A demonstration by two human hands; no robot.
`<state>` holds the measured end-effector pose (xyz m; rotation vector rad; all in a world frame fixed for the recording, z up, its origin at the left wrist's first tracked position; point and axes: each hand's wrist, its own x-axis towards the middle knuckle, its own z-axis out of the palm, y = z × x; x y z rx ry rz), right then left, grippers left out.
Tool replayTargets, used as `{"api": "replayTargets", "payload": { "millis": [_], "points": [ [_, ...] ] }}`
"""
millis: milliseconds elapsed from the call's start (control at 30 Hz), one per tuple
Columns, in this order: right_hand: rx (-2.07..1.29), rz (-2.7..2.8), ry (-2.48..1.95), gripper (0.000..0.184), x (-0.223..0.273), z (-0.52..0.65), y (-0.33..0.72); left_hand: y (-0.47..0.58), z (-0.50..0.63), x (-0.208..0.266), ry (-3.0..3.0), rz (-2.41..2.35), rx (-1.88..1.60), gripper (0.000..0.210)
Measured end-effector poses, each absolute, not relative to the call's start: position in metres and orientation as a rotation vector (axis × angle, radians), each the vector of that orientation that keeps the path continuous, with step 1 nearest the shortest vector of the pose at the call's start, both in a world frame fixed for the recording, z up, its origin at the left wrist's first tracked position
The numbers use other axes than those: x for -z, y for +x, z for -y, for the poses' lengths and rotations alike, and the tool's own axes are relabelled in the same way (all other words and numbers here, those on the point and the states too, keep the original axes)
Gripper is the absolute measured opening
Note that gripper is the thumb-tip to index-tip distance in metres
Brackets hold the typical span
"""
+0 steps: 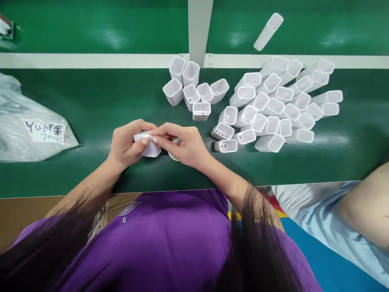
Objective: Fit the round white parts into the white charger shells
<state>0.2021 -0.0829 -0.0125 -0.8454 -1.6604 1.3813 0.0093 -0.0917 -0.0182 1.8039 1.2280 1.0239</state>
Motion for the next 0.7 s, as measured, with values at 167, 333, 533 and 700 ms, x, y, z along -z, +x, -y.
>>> {"api": "replayTargets", "payload": {
  "millis": [167,333,533,700],
  "points": [
    [-1.367,1.670,-0.858,0.021,0.0116,0.0843,0.2019,0.0083,0.0926,0.0164,1.867,-1.240,-1.005,0.042],
    [-1.271,1.724,-0.864,0.019,0.0077,0.0861,0.2023,0.0086,0.0941,0.0151,1.974,-1.280,-0.983,0.043],
    [-1.237,1.769,-0.876,0.020,0.0058,0.0884,0.2021,0.0089,0.0953,0.0163,2.053,-1.390,-0.891,0.053],
    [-1.288,1.711,-0.884,0.016,0.0089,0.0873,0.2011,0.0083,0.0926,0.0195,2.035,-1.320,-0.920,0.046]
  ]
}}
